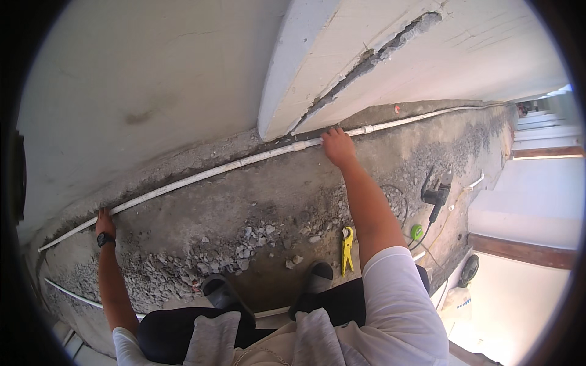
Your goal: The person measures and cuts white PVC pipes, then connects them with elbow fittings and places them into a floor trench. They use a tape measure, pipe cutter, and hammer drill during the process.
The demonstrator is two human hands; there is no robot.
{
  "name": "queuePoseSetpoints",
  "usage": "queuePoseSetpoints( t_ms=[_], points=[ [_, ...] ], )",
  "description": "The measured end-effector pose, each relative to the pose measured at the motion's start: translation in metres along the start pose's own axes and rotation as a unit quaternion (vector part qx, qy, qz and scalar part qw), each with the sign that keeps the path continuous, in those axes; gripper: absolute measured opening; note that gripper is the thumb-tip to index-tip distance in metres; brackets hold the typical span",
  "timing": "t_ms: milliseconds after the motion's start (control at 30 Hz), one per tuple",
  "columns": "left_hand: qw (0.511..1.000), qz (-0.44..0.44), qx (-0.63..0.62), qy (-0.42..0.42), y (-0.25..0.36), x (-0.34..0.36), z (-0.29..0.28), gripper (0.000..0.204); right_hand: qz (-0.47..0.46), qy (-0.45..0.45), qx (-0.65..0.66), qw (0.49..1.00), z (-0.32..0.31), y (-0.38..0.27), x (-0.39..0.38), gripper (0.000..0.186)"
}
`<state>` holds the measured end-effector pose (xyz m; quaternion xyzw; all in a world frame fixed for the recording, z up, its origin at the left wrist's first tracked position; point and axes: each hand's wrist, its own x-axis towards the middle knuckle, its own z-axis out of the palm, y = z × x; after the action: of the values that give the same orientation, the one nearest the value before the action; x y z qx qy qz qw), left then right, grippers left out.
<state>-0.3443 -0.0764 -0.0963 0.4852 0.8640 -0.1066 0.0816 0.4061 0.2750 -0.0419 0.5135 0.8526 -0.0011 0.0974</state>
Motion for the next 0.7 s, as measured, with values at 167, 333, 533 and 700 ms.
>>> queuePoseSetpoints(
  t_ms=[167,333,533,700],
  points=[
    [1.0,0.001,0.021,0.002,0.0,0.01,-0.001,0.038,-0.003,0.037,0.015,0.999,-0.011,-0.007,-0.012,0.023],
    [0.999,-0.02,0.015,0.037,0.007,-0.007,0.008,0.043,-0.031,-0.116,0.041,0.992,-0.058,0.05,-0.053,0.019],
    [0.998,-0.035,0.052,0.005,0.046,-0.07,-0.028,0.045,0.188,-0.093,0.026,0.977,-0.129,0.233,-0.203,0.027],
    [0.995,0.066,0.044,0.055,0.137,-0.169,-0.066,0.048,0.534,0.08,0.054,0.84,-0.11,0.404,-0.384,0.041]
  ],
)
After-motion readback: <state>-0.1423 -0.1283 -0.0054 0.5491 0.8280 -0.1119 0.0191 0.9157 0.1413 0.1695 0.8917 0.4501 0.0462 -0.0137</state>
